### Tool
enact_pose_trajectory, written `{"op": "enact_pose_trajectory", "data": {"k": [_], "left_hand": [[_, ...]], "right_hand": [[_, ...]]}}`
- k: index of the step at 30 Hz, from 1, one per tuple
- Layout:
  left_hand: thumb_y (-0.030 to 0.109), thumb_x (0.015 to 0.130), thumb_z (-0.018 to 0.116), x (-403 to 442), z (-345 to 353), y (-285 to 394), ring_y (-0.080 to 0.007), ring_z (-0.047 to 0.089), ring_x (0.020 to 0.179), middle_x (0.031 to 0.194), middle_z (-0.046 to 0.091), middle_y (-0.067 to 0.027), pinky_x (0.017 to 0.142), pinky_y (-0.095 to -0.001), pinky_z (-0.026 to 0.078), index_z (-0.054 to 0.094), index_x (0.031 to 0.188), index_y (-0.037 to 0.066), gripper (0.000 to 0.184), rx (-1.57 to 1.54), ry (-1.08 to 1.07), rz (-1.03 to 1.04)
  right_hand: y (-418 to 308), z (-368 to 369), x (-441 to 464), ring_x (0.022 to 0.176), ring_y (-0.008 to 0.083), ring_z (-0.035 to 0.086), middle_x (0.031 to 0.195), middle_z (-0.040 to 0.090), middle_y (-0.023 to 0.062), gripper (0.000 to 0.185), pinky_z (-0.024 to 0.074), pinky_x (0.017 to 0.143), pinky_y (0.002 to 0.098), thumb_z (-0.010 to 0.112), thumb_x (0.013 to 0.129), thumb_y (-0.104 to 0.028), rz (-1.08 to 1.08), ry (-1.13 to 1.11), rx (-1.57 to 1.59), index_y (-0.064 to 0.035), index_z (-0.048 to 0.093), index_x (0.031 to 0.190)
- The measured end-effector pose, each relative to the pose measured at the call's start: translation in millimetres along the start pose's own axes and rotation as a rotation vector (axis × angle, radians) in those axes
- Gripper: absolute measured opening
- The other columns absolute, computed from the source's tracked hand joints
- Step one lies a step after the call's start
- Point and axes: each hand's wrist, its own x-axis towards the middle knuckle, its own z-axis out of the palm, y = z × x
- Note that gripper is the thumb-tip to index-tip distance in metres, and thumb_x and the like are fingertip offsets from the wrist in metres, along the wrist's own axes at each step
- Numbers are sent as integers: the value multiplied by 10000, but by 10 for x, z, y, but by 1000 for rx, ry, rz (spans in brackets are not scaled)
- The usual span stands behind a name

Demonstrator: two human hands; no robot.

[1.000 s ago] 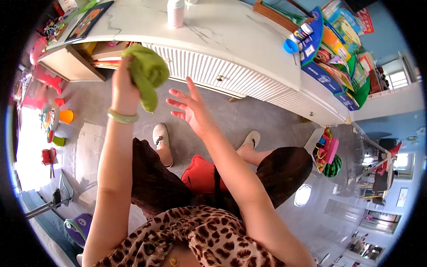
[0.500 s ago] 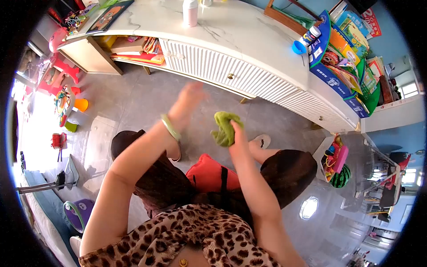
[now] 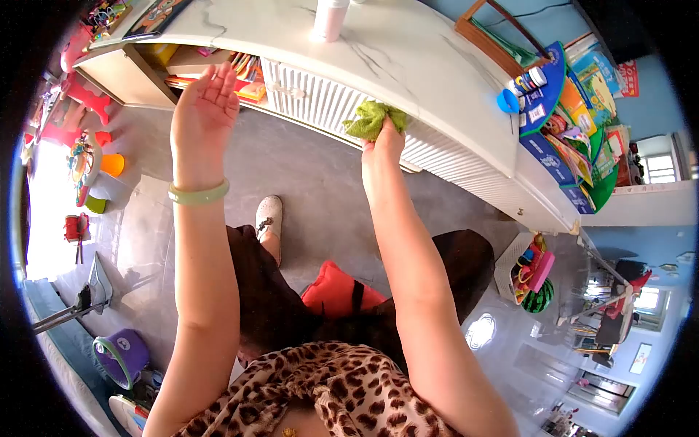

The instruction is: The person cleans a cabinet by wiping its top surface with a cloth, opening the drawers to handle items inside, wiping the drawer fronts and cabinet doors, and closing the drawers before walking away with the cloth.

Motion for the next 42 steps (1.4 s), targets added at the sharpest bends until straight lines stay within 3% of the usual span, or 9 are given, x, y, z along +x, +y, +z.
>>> {"op": "enact_pose_trajectory", "data": {"k": [8, 14, 19, 23, 27, 28, 32, 36, 42], "left_hand": [[118, 897, 503, 91, 62, 33, -154, 593, 936, 1045, 611, -70, 741, -261, 481, 545, 1060, 33, 189, -60, -3, -123], [113, 905, 497, 105, -89, 147, -149, 592, 918, 1044, 604, -62, 735, -258, 482, 542, 1055, 25, 180, -141, -95, -121], [120, 900, 493, 87, -20, 115, -152, 595, 848, 952, 610, -70, 700, -257, 480, 513, 1049, 21, 180, -158, -82, -116], [101, 901, 507, 63, -70, 89, -155, 593, 875, 1015, 602, -65, 725, -263, 488, 536, 1041, 16, 167, -161, -32, -139], [99, 893, 511, 34, -134, 135, -150, 599, 856, 957, 613, -52, 712, -257, 489, 540, 1026, 22, 156, -159, -17, -116], [97, 892, 510, 61, -176, 160, -148, 599, 854, 951, 614, -50, 709, -255, 488, 541, 1025, 23, 155, -169, -33, -109], [90, 898, 500, 113, -241, 177, -142, 602, 842, 939, 616, -45, 695, -249, 484, 547, 1017, 25, 143, -202, -67, -131], [87, 904, 486, 92, -94, 164, -144, 601, 846, 938, 617, -45, 697, -248, 481, 552, 1009, 25, 139, -231, -63, -150], [97, 908, 484, 168, -138, 92, -143, 611, 817, 907, 627, -43, 685, -254, 498, 556, 1013, 33, 142, -221, -61, -147]], "right_hand": [[737, 15, 451, 892, 189, 634, 1030, 632, 5, 167, 534, 733, 356, 514, 900, -183, 193, 269, -40, -166, 558, 1060], [831, -218, 598, 898, 201, 635, 1002, 636, 47, 163, 550, 727, 366, 478, 910, -162, 298, 178, -63, -111, 557, 1043], [49, 61, 56, 946, 234, 621, 1050, 604, 97, 218, 547, 763, 382, 456, 914, -123, 113, -75, 18, -24, 505, 1102], [133, 120, 138, 928, 233, 625, 1028, 610, 80, 194, 546, 760, 394, 460, 920, -150, 59, -4, -7, -43, 532, 1065], [625, -188, 636, 927, 233, 636, 1082, 616, 53, 227, 553, 759, 414, 459, 920, -184, 248, 77, -30, -110, 543, 1117], [673, -151, 562, 872, 203, 651, 978, 653, 51, 202, 572, 679, 365, 468, 916, -253, 201, 105, -92, -121, 581, 1020], [404, -115, 484, 958, 198, 612, 1052, 613, 34, 198, 532, 782, 366, 456, 920, -148, 246, 31, -16, -114, 542, 1095], [113, 56, 274, 896, 221, 633, 1009, 624, 55, 200, 546, 739, 382, 436, 922, -174, 180, 12, -30, -72, 544, 1055], [472, -144, 424, 856, 206, 642, 983, 633, 76, 192, 561, 694, 356, 436, 917, -153, 348, 32, -114, -58, 558, 1030]]}}
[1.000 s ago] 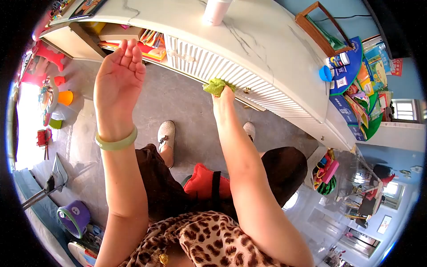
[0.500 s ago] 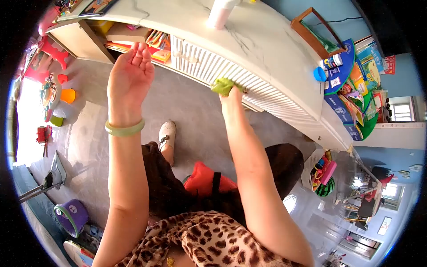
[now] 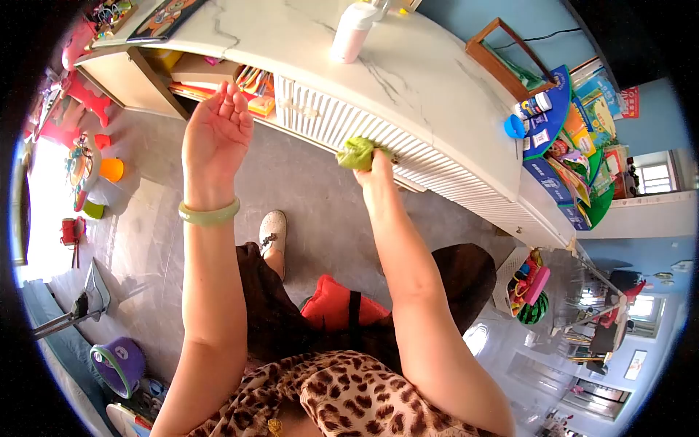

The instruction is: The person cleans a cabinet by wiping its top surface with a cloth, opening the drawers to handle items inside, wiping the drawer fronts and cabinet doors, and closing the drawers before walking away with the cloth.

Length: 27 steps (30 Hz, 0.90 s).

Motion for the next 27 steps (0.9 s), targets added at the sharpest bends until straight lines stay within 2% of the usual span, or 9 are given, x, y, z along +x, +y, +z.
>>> {"op": "enact_pose_trajectory", "data": {"k": [3, 4, 5, 7, 9, 12, 19, 24, 27], "left_hand": [[91, 908, 481, 61, -67, -29, -143, 612, 812, 904, 628, -43, 681, -256, 500, 555, 1013, 33, 142, -7, 13, -2], [86, 905, 482, 47, -44, -50, -143, 612, 811, 907, 628, -42, 681, -256, 499, 553, 1013, 33, 140, 2, 18, -3], [84, 903, 483, 36, -20, -65, -143, 611, 811, 908, 626, -41, 683, -254, 499, 552, 1013, 33, 139, -6, 2, -6], [81, 899, 486, -14, 33, -94, -142, 608, 812, 910, 624, -41, 685, -252, 497, 550, 1012, 33, 138, -18, -28, -18], [81, 897, 490, -28, 31, -109, -143, 605, 815, 912, 621, -41, 684, -249, 496, 551, 1012, 35, 138, 4, -13, -7], [86, 893, 497, 17, -64, -121, -144, 602, 817, 913, 618, -43, 683, -249, 495, 551, 1013, 39, 139, 33, 27, 6], [93, 883, 518, 101, -273, -57, -140, 612, 800, 903, 628, -36, 666, -259, 504, 567, 991, 53, 125, 80, 126, 29], [102, 887, 523, 42, -272, -32, -138, 618, 790, 908, 634, -32, 649, -256, 510, 565, 1002, 53, 132, 59, 92, 12], [99, 889, 517, 24, -273, 36, -138, 615, 799, 924, 631, -37, 654, -254, 503, 560, 1014, 51, 141, 32, 52, 4]], "right_hand": [[46, 34, -617, 911, 224, 613, 1031, 594, 109, 237, 544, 735, 388, 512, 868, -97, -150, -187, -281, -54, 518, 1101], [7, 139, -881, 924, 208, 601, 1042, 584, 103, 285, 523, 745, 359, 591, 829, -85, -353, -196, -519, -28, 511, 1097], [-43, 266, -1131, 920, 230, 596, 1028, 581, 99, 333, 497, 749, 327, 639, 779, -83, -625, -184, -776, -56, 524, 1091], [-266, 540, -1423, 890, 272, 593, 999, 574, 97, 347, 482, 735, 338, 671, 721, -69, -1313, -311, -1286, -112, 563, 1049], [-385, 914, -1685, 858, 294, 586, 964, 561, 99, 326, 487, 716, 366, 666, 677, -37, -1614, -336, -1460, -145, 596, 977], [-392, 1167, -1381, 798, 289, 602, 951, 564, 98, 197, 499, 678, 389, 591, 713, -17, -1588, -202, -1943, -127, 625, 873], [-599, 852, -1365, 819, 290, 594, 942, 562, 82, 212, 492, 682, 400, 590, 702, -14, -1577, -221, -1854, -128, 632, 876], [-1165, 29, -1510, 848, 263, 601, 955, 554, 50, 247, 494, 700, 366, 673, 710, -82, -1457, 73, -1931, -168, 626, 937], [-1494, -324, -1636, 827, 276, 606, 938, 550, 67, 207, 497, 665, 391, 687, 723, -171, -1320, 297, -2039, -155, 610, 914]]}}
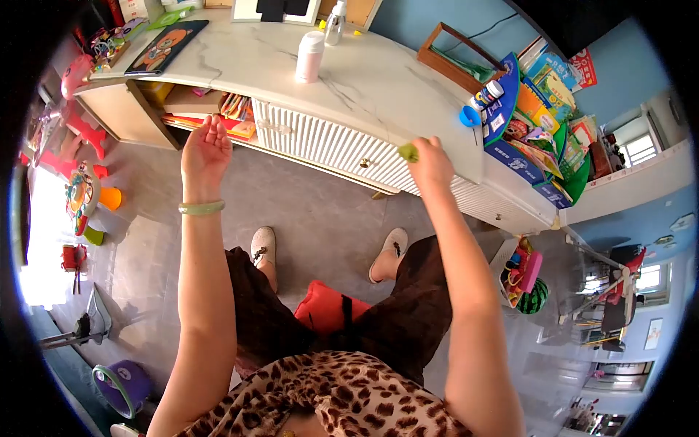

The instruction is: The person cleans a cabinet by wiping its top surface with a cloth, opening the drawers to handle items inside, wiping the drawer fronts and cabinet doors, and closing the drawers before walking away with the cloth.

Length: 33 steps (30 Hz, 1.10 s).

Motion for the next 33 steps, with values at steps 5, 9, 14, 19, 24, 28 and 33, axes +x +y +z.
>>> {"op": "enact_pose_trajectory", "data": {"k": [5, 9, 14, 19, 24, 28, 33], "left_hand": [[83, 885, 511, -68, 35, 110, -140, 603, 811, 922, 619, -40, 661, -251, 496, 551, 1026, 42, 152, 19, -12, 47], [85, 885, 509, -70, 16, 97, -145, 602, 815, 934, 619, -39, 671, -253, 499, 553, 1020, 41, 149, 31, 30, 48], [130, 885, 522, 53, 12, 21, -130, 611, 803, 902, 643, -19, 645, -253, 496, 572, 998, 54, 145, 35, -91, 22], [135, 887, 518, 106, 157, -271, -122, 607, 809, 922, 640, -20, 644, -258, 493, 575, 1003, 74, 143, 92, -57, -81], [160, 885, 522, 57, 173, -596, -127, 599, 788, 899, 631, -6, 653, -256, 483, 577, 1001, 88, 148, 190, -65, -128], [185, 861, 559, -96, 140, -730, -125, 592, 781, 894, 630, -5, 658, -249, 470, 577, 1001, 101, 164, 338, -36, -131], [204, 861, 567, -558, 484, -1097, -112, 586, 757, 883, 628, -19, 616, -225, 447, 576, 993, 97, 170, 504, -176, -165]], "right_hand": [[-749, -198, 340, 851, 277, 610, 973, 560, 78, 270, 499, 676, 389, 679, 744, -209, -95, 3, 128, -169, 595, 997], [-1614, 117, 814, 889, 280, 602, 1002, 564, 97, 233, 501, 723, 392, 637, 734, -123, -300, -114, 78, -134, 600, 963], [-1348, 267, 720, 856, 305, 581, 973, 561, 102, 176, 497, 730, 403, 540, 762, -43, -282, 26, 121, -95, 595, 921], [-314, 167, 475, 851, 313, 579, 992, 548, 116, 182, 499, 724, 410, 532, 777, -62, -87, 31, 56, -94, 565, 954], [1107, -76, -73, 918, 337, 571, 1015, 535, 122, 196, 478, 773, 435, 591, 791, -129, 314, 49, -120, -126, 555, 984], [2271, -318, -913, 994, 341, 577, 1139, 548, 149, 284, 481, 808, 443, 537, 811, -131, 629, -129, -152, -82, 553, 1091], [2842, -612, -2305, 900, 321, 611, 953, 637, 143, 306, 473, 734, 396, 594, 758, -76, 762, 217, 360, -57, 573, 1063]]}}
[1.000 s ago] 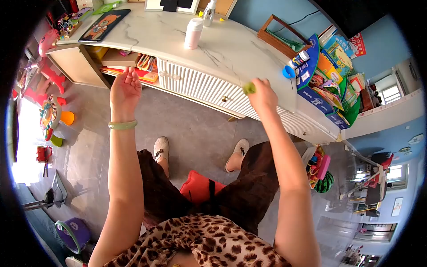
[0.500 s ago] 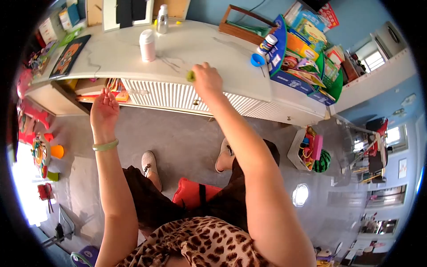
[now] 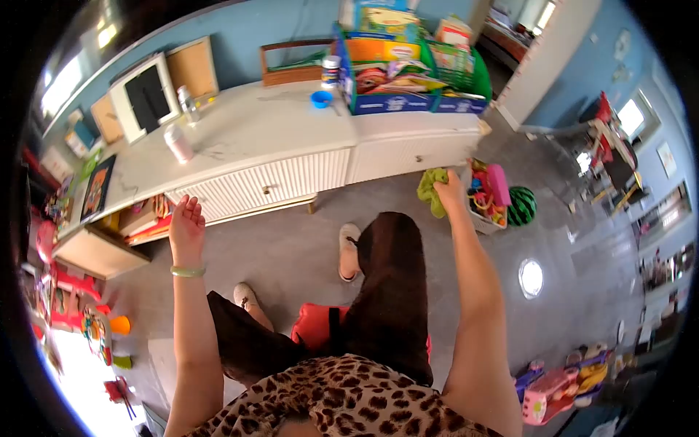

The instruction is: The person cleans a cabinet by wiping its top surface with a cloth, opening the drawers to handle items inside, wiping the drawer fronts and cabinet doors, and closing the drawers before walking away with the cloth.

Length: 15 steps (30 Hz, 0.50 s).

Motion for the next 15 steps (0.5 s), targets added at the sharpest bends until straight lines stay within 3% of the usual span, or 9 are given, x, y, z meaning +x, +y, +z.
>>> {"op": "enact_pose_trajectory", "data": {"k": [3, 7, 9, 11, 12, 15], "left_hand": [[173, 892, 514, -427, 691, -89, -110, 584, 741, 857, 616, -24, 610, -213, 439, 555, 1010, 91, 150, 74, -192, -21], [130, 923, 453, -1056, 1355, -272, -99, 586, 756, 865, 616, -32, 639, -201, 419, 540, 1003, 90, 124, 371, -431, 31], [116, 917, 470, -1173, 1434, -413, -104, 593, 800, 899, 625, -31, 660, -241, 441, 561, 990, 71, 126, 625, -556, 128], [101, 886, 511, -1219, 1428, -603, -163, 606, 835, 929, 636, -50, 716, -278, 458, 588, 986, 57, 134, 972, -683, 465], [108, 835, 571, -1316, 1433, -605, -240, 587, 919, 998, 626, -73, 819, -339, 446, 607, 992, 62, 167, 1233, -681, 495], [140, 800, 609, -1351, 1315, -902, -279, 538, 1017, 1088, 593, -83, 897, -364, 402, 611, 996, 81, 205, 1428, -881, 940]], "right_hand": [[208, -504, -548, 851, 231, 617, 940, 628, 96, 305, 495, 723, 317, 593, 766, -42, 230, 15, 746, -23, 567, 1070], [261, -1135, -1121, 918, 226, 616, 1030, 608, 98, 391, 518, 756, 340, 537, 788, 6, 327, 65, 1179, -36, 521, 1176], [316, -1330, -1304, 978, 251, 602, 1099, 595, 119, 406, 517, 793, 384, 505, 818, -45, 340, 29, 1294, -44, 490, 1224], [235, -1500, -1505, 1000, 262, 595, 1125, 589, 128, 397, 512, 804, 403, 496, 833, -83, 335, 22, 1445, -46, 489, 1229], [211, -1548, -1553, 1018, 276, 587, 1152, 579, 139, 394, 500, 828, 432, 477, 855, -131, 366, -45, 1507, -36, 475, 1238], [101, -1516, -1541, 1060, 289, 566, 1181, 563, 133, 403, 488, 854, 441, 481, 863, -134, 345, -95, 1646, -20, 458, 1249]]}}
